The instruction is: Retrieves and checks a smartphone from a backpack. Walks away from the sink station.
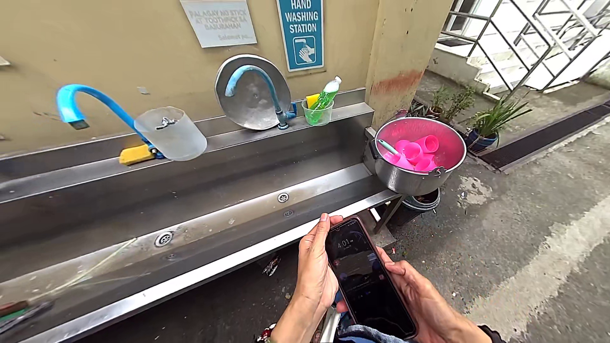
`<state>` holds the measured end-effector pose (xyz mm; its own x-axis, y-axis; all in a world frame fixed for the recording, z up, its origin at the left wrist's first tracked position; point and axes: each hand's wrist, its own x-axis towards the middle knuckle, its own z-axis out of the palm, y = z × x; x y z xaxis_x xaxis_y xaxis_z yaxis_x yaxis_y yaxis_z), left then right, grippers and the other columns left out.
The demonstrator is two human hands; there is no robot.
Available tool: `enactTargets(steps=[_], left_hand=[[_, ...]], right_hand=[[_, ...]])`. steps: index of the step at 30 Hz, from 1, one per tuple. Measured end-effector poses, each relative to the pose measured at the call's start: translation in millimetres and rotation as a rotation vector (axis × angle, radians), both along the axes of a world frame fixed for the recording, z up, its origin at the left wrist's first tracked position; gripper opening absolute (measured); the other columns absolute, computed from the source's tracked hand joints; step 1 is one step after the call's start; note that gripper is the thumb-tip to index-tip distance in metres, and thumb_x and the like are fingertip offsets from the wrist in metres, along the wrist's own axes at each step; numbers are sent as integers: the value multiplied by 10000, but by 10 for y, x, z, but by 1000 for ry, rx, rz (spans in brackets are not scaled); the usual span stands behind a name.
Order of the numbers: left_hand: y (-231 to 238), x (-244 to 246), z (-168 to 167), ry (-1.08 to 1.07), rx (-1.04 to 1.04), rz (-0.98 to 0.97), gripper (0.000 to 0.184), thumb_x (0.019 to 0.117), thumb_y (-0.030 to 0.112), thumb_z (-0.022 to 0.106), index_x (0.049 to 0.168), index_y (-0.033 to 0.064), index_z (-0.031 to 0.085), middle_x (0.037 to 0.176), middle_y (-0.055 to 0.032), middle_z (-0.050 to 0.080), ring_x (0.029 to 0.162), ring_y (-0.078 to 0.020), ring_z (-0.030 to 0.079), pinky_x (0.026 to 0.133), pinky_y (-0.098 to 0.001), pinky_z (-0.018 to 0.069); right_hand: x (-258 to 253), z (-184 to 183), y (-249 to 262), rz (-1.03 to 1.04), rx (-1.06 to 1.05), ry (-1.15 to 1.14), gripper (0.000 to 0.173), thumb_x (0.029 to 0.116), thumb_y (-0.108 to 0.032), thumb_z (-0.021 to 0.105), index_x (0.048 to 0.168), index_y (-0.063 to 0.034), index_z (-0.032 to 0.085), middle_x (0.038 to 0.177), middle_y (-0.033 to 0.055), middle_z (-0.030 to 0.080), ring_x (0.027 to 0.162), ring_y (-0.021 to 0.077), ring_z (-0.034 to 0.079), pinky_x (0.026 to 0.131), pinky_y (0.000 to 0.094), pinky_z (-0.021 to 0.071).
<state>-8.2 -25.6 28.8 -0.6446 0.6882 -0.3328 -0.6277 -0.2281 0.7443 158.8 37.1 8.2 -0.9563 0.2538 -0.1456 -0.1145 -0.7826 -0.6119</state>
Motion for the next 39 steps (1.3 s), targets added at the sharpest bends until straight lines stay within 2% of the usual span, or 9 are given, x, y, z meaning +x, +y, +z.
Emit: enactTargets(steps=[3,6,12,16,23,25,29,36,39], left_hand=[[-17,-25,3,-5,-1,-12,407,1119,208,388,1023,-42,695,917,-163,727,853,-214,726,789,-353,618],[-34,-42,33,-9,-7,-8,403,1117,208,397,1017,-37,700,911,-152,728,851,-207,726,785,-346,619],[-85,-26,47,13,15,-35,426,1122,201,374,1010,-43,704,892,-150,727,836,-198,728,778,-335,622],[-85,-20,44,-5,19,-49,442,1128,185,338,1025,-55,695,912,-167,728,847,-210,730,788,-345,622],[-124,-41,56,4,70,-77,459,1129,185,320,1033,-60,697,929,-170,733,856,-205,734,788,-344,625],[-139,-29,61,21,103,-88,456,1127,172,311,1034,-65,690,934,-172,733,861,-208,735,795,-353,627],[-146,-12,96,74,166,-103,438,1118,149,314,1033,-66,687,957,-173,734,884,-206,735,817,-359,626],[-123,4,114,82,183,-91,421,1113,134,333,1011,-56,695,929,-148,739,860,-188,735,803,-346,628],[-103,9,87,73,173,-68,421,1115,139,339,997,-55,694,925,-152,738,856,-191,734,798,-348,628]], right_hand=[[-7,-2,-4,-7,-18,-10,447,1068,-322,344,1500,-208,368,1329,141,650,1225,333,648,1020,529,545],[-26,0,-18,9,-9,-10,445,1077,-338,320,1504,-217,348,1321,160,649,1207,356,655,999,534,556],[-80,-13,-50,-11,-2,-23,486,1034,-363,410,1494,-216,357,1266,170,666,1132,368,685,926,552,584],[-77,-24,-39,-35,-33,-52,474,1023,-326,378,1485,-217,376,1288,120,661,1187,308,662,968,523,565],[-45,-148,-15,42,-82,78,513,1037,-406,411,1528,-263,376,1354,174,634,1237,395,629,1010,579,529],[-27,-165,-1,43,-61,97,513,1040,-387,403,1534,-254,363,1375,157,623,1271,371,609,1043,575,507],[-18,-137,19,-1,-7,91,439,1029,-321,396,1461,-248,436,1341,53,661,1265,237,624,1060,473,510],[-3,-148,33,-2,-6,93,440,1032,-335,405,1462,-243,422,1335,49,664,1258,236,628,1054,473,515],[38,-170,41,41,-66,91,465,1027,-420,490,1455,-250,547,1342,102,674,1273,274,625,1077,506,498]])
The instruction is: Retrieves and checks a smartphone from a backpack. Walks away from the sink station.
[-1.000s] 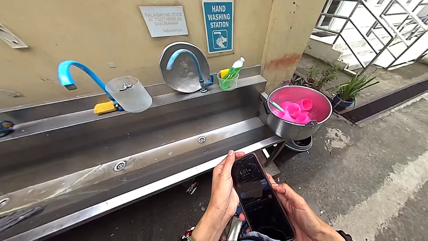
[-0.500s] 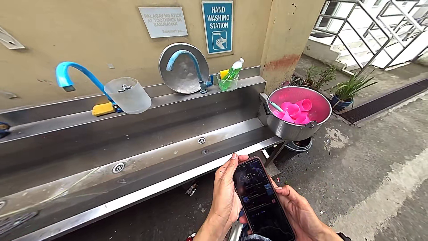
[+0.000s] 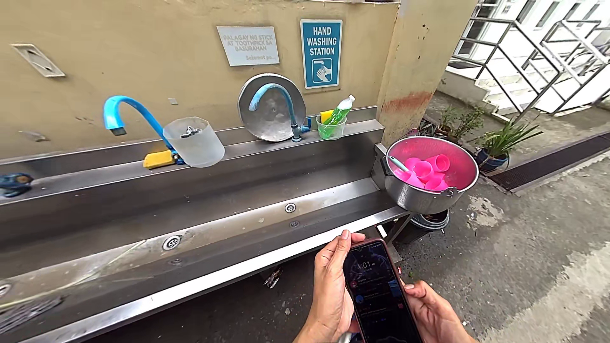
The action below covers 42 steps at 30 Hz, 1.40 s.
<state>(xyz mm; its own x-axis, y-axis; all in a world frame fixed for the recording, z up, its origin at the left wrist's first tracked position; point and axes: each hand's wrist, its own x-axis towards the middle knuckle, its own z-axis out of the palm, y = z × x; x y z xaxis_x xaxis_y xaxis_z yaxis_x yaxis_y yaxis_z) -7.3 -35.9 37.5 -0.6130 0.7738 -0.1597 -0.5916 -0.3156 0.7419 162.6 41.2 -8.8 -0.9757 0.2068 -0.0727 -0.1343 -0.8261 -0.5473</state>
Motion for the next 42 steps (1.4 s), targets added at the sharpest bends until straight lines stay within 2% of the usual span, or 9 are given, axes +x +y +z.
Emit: enactTargets(steps=[12,16,19,22,26,31,34,38,42], left_hand=[[59,92,-30,-32,2,62,429,1111,131,342,965,-43,706,908,-131,738,858,-166,726,798,-317,615],[88,141,-56,-35,41,32,405,1110,138,340,992,-38,686,911,-127,727,858,-171,722,806,-333,620],[38,110,-216,191,152,-203,289,1081,195,464,1238,-22,572,1130,-126,716,1065,-189,699,958,-381,577],[-145,-102,-391,773,29,-554,862,869,426,778,1459,-56,375,1367,-113,557,1211,-141,579,990,-316,520],[-342,-206,-367,1236,-238,-840,341,823,68,765,1136,-34,679,1104,-236,623,1005,-335,598,863,-464,497],[-362,-221,-332,1607,-295,-663,80,848,53,680,822,-20,700,802,-171,651,746,-331,667,630,-483,535],[-396,-331,-342,1601,-183,-494,98,866,39,635,804,-3,698,722,-125,641,618,-222,616,574,-349,512],[-419,-396,-220,1531,-69,-457,124,876,-1,617,837,-15,734,700,-112,648,600,-157,595,585,-256,487],[-440,-338,-180,1518,-18,-568,140,901,-29,602,874,-24,739,750,-136,661,701,-235,641,682,-356,519]], right_hand=[[93,114,74,-28,110,-58,500,1029,-407,500,1484,-203,466,1309,52,690,1234,202,648,1061,425,521],[114,235,157,-78,426,-128,489,1047,-492,512,1401,-156,488,1315,21,665,1236,167,629,1068,408,514],[104,221,111,-323,841,-172,265,1003,-69,584,1258,-76,513,1143,-7,725,1044,97,710,917,311,602],[240,195,30,-508,1128,-178,280,997,-65,603,1253,-67,490,1139,-46,720,1043,35,695,924,260,592],[449,191,-121,-469,1339,-238,228,986,-60,619,1151,15,482,993,44,709,910,23,687,836,247,578],[497,61,-118,-263,1612,-93,155,1051,-56,532,1168,37,495,1270,240,689,1217,191,677,1059,310,512],[562,246,-121,-150,1872,-238,246,1054,-81,528,1223,81,604,1091,258,727,940,326,755,819,440,607],[469,359,-272,63,1977,-407,401,1047,-49,484,1437,22,537,1268,275,672,1079,423,714,876,552,592],[131,112,-385,90,2146,-495,434,1003,-52,534,1433,-6,568,963,243,721,660,416,704,545,546,562]])
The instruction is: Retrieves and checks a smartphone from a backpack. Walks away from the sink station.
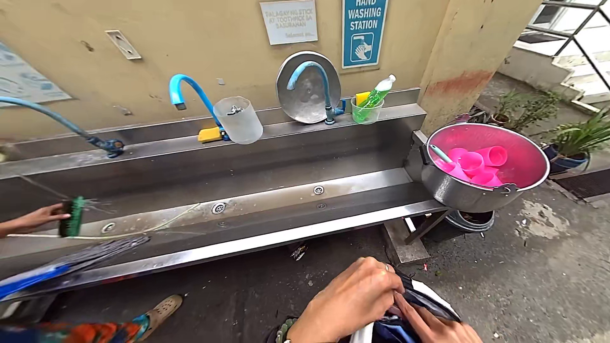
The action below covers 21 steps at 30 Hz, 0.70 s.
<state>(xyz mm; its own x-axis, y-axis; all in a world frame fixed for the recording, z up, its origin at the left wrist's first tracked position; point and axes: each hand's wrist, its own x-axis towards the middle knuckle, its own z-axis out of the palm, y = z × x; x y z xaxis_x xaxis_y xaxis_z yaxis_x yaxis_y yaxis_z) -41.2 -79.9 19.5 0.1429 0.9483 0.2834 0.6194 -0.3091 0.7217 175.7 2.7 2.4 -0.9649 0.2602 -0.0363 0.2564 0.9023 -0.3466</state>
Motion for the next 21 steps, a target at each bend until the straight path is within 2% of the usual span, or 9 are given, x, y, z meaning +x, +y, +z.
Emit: enactTargets(steps=[3,6,8,10,12,14,17,19,21], left_hand=[[-65,-17,-44,20,-58,-6,153,914,-35,589,971,-18,731,810,-150,697,743,-276,682,716,-428,552],[-141,-108,-25,1,-235,26,189,937,-17,565,1062,-15,708,767,-141,663,671,-262,627,660,-430,515],[-174,-89,22,34,-349,-9,178,998,79,567,1080,12,710,951,-160,676,867,-307,653,785,-482,531],[-192,22,69,82,-369,-72,290,1019,286,606,993,32,745,1126,-184,626,1092,-359,582,912,-506,494],[-206,125,84,179,-391,-89,387,976,411,663,905,35,720,1222,-210,609,1193,-390,549,966,-523,477],[-229,145,32,203,-340,-67,279,917,274,743,877,0,711,1129,-218,648,1119,-398,602,923,-522,506],[-256,52,45,222,-411,-34,265,887,202,773,1000,-34,726,988,-216,681,1003,-404,648,898,-537,515],[-252,-18,49,205,-444,-27,265,876,209,784,947,-37,718,937,-214,675,958,-404,647,868,-545,510],[-225,-60,1,101,-470,92,249,859,205,789,879,-35,723,881,-195,669,896,-371,651,823,-544,525]], right_hand=[[-75,47,84,110,-116,-154,464,1022,-48,515,1486,-38,517,1071,261,712,862,477,716,651,613,573],[-17,147,197,99,-265,-362,488,1101,-231,445,1576,-123,419,1257,281,659,1108,540,646,800,726,513],[-28,170,208,92,-311,-449,525,1124,-319,371,1622,-159,329,1357,289,595,1214,551,581,853,739,489],[-14,249,251,85,-427,-460,524,1128,-296,356,1603,-76,342,1432,293,542,1298,530,531,967,729,452],[88,374,403,51,-447,-404,482,1107,-271,425,1467,36,516,1308,316,624,1189,510,622,976,690,476],[203,511,595,107,-466,-408,375,1056,-227,567,1246,81,663,1110,305,684,1018,480,680,895,652,517],[272,498,765,111,-636,-332,214,938,-164,731,946,49,712,842,169,668,728,267,643,690,443,522],[280,403,828,-33,-827,-220,174,903,-193,739,898,-23,698,756,15,642,669,76,590,639,276,486],[295,246,806,-271,-807,-70,155,933,-198,664,946,-48,703,786,-12,662,704,50,616,672,261,521]])
